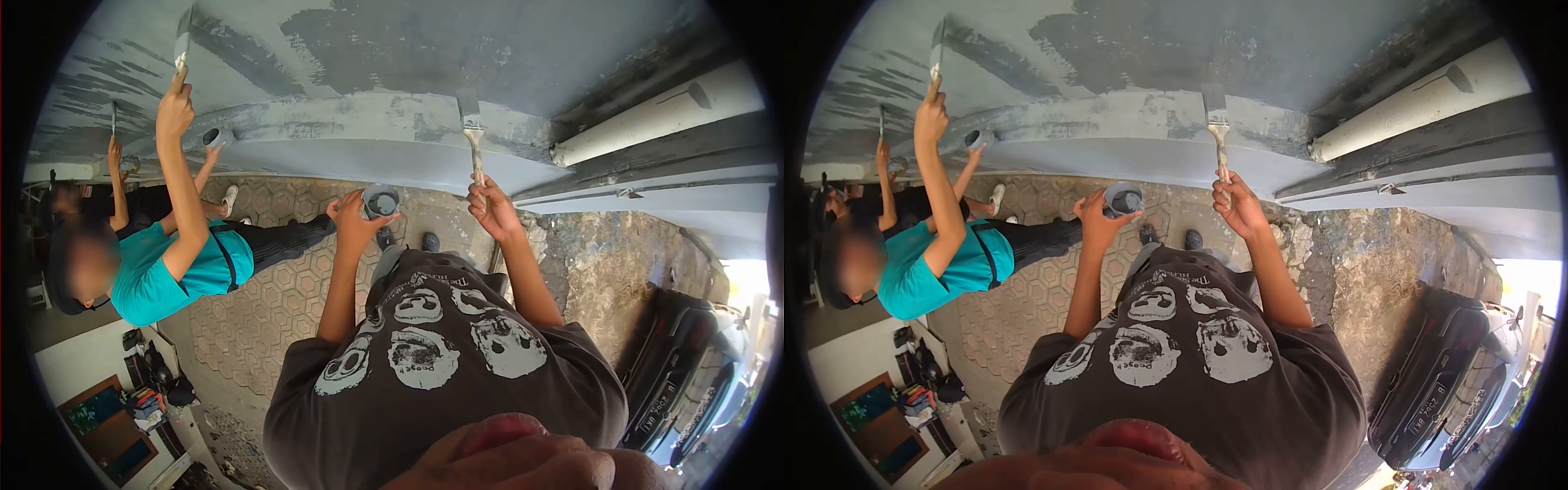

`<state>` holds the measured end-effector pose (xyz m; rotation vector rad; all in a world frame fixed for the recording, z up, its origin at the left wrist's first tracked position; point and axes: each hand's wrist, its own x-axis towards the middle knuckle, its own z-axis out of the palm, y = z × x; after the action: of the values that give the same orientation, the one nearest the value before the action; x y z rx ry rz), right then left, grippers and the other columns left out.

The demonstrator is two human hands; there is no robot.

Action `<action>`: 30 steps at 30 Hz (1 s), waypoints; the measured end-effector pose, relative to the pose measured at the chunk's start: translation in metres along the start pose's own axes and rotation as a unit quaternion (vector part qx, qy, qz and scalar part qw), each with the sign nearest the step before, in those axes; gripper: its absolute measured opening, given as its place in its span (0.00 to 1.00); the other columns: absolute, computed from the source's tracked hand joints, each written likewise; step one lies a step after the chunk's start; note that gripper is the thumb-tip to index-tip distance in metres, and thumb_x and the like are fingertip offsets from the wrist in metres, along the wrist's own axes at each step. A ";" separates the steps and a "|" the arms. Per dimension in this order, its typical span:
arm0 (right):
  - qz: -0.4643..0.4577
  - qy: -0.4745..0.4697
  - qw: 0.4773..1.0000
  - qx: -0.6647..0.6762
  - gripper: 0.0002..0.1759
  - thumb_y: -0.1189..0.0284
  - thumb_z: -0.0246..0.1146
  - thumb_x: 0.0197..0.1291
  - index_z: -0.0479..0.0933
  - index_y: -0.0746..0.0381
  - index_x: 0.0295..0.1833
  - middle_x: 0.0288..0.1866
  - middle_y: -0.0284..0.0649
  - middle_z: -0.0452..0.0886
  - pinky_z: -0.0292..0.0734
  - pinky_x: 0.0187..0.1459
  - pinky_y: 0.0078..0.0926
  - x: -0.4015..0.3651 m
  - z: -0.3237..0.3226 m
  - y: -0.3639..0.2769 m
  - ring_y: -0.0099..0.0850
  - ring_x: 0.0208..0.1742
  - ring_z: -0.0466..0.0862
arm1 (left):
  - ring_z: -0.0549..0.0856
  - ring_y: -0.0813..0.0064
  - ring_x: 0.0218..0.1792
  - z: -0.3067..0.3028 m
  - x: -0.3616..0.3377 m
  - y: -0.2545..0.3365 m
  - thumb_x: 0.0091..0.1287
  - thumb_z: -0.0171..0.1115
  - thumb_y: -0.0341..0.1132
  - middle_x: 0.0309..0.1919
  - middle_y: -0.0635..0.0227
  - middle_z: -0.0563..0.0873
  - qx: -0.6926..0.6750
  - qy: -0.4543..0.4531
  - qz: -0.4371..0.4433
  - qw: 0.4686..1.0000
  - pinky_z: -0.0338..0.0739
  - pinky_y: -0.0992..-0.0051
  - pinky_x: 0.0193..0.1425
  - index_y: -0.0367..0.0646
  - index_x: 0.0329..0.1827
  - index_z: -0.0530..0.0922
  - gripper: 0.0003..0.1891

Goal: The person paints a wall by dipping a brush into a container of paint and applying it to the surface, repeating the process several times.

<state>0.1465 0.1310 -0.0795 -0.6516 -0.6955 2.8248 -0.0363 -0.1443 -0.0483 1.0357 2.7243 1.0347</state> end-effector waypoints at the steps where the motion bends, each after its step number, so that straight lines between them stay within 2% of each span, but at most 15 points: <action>1: -0.026 0.021 0.999 -0.027 0.13 0.67 0.58 0.79 0.72 0.60 0.62 0.39 0.33 0.75 0.65 0.28 0.19 0.004 0.004 0.000 0.19 0.28 0.70 | 0.86 0.64 0.55 -0.003 0.003 0.001 0.43 0.87 0.56 0.49 0.66 0.90 -0.001 -0.002 0.001 1.000 0.54 0.53 0.70 0.45 0.52 0.87 0.35; 2: -0.052 0.042 0.996 -0.054 0.12 0.67 0.60 0.77 0.72 0.60 0.59 0.34 0.32 0.74 0.59 0.22 0.19 0.007 0.008 -0.001 0.17 0.23 0.67 | 0.85 0.66 0.57 -0.007 0.006 0.003 0.44 0.87 0.56 0.50 0.67 0.90 -0.004 -0.010 -0.005 1.000 0.53 0.53 0.71 0.45 0.52 0.87 0.35; 3: -0.101 0.147 0.978 -0.109 0.13 0.60 0.60 0.79 0.72 0.59 0.51 0.25 0.28 0.68 0.49 0.16 0.19 0.012 0.015 0.005 0.15 0.16 0.60 | 0.84 0.68 0.59 -0.009 0.008 0.003 0.44 0.86 0.57 0.51 0.68 0.90 -0.008 -0.017 -0.011 1.000 0.52 0.54 0.71 0.46 0.52 0.87 0.35; 4: -0.104 0.149 0.977 -0.109 0.13 0.60 0.60 0.79 0.72 0.59 0.51 0.25 0.28 0.68 0.49 0.16 0.19 0.018 0.018 0.006 0.15 0.16 0.60 | 0.84 0.68 0.59 -0.008 0.009 -0.001 0.44 0.86 0.57 0.51 0.68 0.90 -0.009 -0.019 -0.009 1.000 0.52 0.54 0.71 0.46 0.52 0.87 0.35; 7: -0.263 0.235 0.894 -0.275 0.23 0.48 0.54 0.81 0.70 0.58 0.43 0.20 0.24 0.63 0.52 0.16 0.17 0.039 0.027 0.000 0.13 0.16 0.58 | 0.84 0.68 0.59 -0.003 0.010 -0.012 0.45 0.86 0.57 0.50 0.67 0.90 -0.005 0.003 0.002 1.000 0.52 0.53 0.71 0.46 0.52 0.87 0.35; 11: -0.321 0.216 0.883 -0.266 0.23 0.49 0.55 0.81 0.70 0.58 0.42 0.20 0.25 0.64 0.54 0.16 0.18 0.063 0.039 -0.035 0.13 0.16 0.60 | 0.85 0.67 0.58 -0.002 0.011 -0.018 0.44 0.86 0.58 0.50 0.67 0.90 -0.001 0.012 0.006 1.000 0.52 0.54 0.71 0.44 0.52 0.87 0.36; 15: -0.326 0.243 0.866 -0.292 0.24 0.49 0.56 0.80 0.71 0.59 0.41 0.20 0.25 0.66 0.55 0.16 0.19 0.097 0.004 -0.027 0.14 0.15 0.61 | 0.85 0.66 0.57 0.000 0.006 -0.025 0.44 0.87 0.57 0.50 0.66 0.90 -0.001 0.000 -0.005 1.000 0.52 0.54 0.71 0.43 0.52 0.87 0.36; 17: -0.247 0.305 0.864 -0.315 0.24 0.48 0.57 0.79 0.72 0.59 0.41 0.19 0.27 0.67 0.55 0.14 0.21 0.113 -0.032 -0.005 0.16 0.13 0.61 | 0.85 0.66 0.57 0.001 0.002 -0.029 0.44 0.87 0.56 0.49 0.66 0.90 -0.010 0.002 -0.005 1.000 0.53 0.54 0.71 0.43 0.51 0.87 0.35; 18: -0.251 0.305 0.863 -0.315 0.24 0.48 0.57 0.79 0.72 0.59 0.41 0.19 0.27 0.67 0.55 0.14 0.21 0.115 -0.041 0.006 0.16 0.13 0.61 | 0.85 0.67 0.56 0.001 0.002 -0.030 0.45 0.87 0.56 0.49 0.66 0.90 -0.019 0.006 -0.006 1.000 0.53 0.54 0.71 0.43 0.51 0.87 0.35; 20: -0.180 0.368 0.864 -0.293 0.24 0.47 0.57 0.79 0.72 0.58 0.41 0.19 0.25 0.66 0.51 0.14 0.19 0.110 -0.044 0.030 0.16 0.12 0.60 | 0.86 0.67 0.54 -0.002 -0.001 -0.030 0.45 0.87 0.54 0.48 0.69 0.90 -0.016 0.015 -0.001 1.000 0.54 0.55 0.71 0.44 0.51 0.87 0.33; 21: -0.182 0.366 0.864 -0.294 0.24 0.47 0.57 0.79 0.72 0.58 0.41 0.19 0.25 0.66 0.51 0.14 0.19 0.110 -0.042 0.033 0.16 0.12 0.60 | 0.87 0.67 0.52 -0.002 -0.001 -0.030 0.45 0.87 0.53 0.47 0.71 0.90 -0.012 0.024 0.001 1.000 0.55 0.55 0.70 0.46 0.50 0.87 0.32; 23: -0.140 0.350 0.895 -0.239 0.22 0.49 0.56 0.80 0.71 0.59 0.44 0.22 0.26 0.67 0.50 0.14 0.19 0.103 -0.022 0.031 0.17 0.13 0.59 | 0.87 0.67 0.51 -0.002 0.000 -0.033 0.45 0.87 0.53 0.46 0.71 0.90 -0.011 0.020 0.000 1.000 0.55 0.55 0.70 0.46 0.50 0.87 0.32; 24: -0.140 0.350 0.894 -0.240 0.22 0.49 0.56 0.80 0.71 0.59 0.44 0.22 0.26 0.67 0.50 0.14 0.19 0.103 -0.010 0.024 0.17 0.13 0.59 | 0.87 0.67 0.50 -0.001 -0.001 -0.035 0.46 0.87 0.52 0.46 0.71 0.90 -0.010 0.014 -0.001 1.000 0.55 0.56 0.70 0.46 0.50 0.86 0.31; 26: -0.154 0.293 0.928 -0.173 0.20 0.52 0.55 0.82 0.70 0.60 0.47 0.26 0.29 0.69 0.53 0.15 0.21 0.095 0.041 -0.006 0.17 0.15 0.62 | 0.87 0.66 0.51 -0.002 0.004 -0.026 0.45 0.87 0.53 0.46 0.70 0.90 -0.016 0.009 -0.001 1.000 0.55 0.55 0.70 0.45 0.50 0.87 0.32; 30: -0.194 0.233 0.930 -0.210 0.18 0.55 0.53 0.83 0.69 0.60 0.50 0.28 0.30 0.69 0.52 0.15 0.21 0.059 0.120 -0.048 0.17 0.17 0.62 | 0.86 0.67 0.53 0.001 0.008 -0.024 0.45 0.87 0.55 0.47 0.69 0.90 -0.037 0.003 0.002 0.999 0.55 0.55 0.70 0.44 0.50 0.87 0.33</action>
<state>0.0426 0.1395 0.0164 -1.0646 -1.1826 2.0603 -0.0561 -0.1521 -0.0616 1.0292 2.6675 1.1300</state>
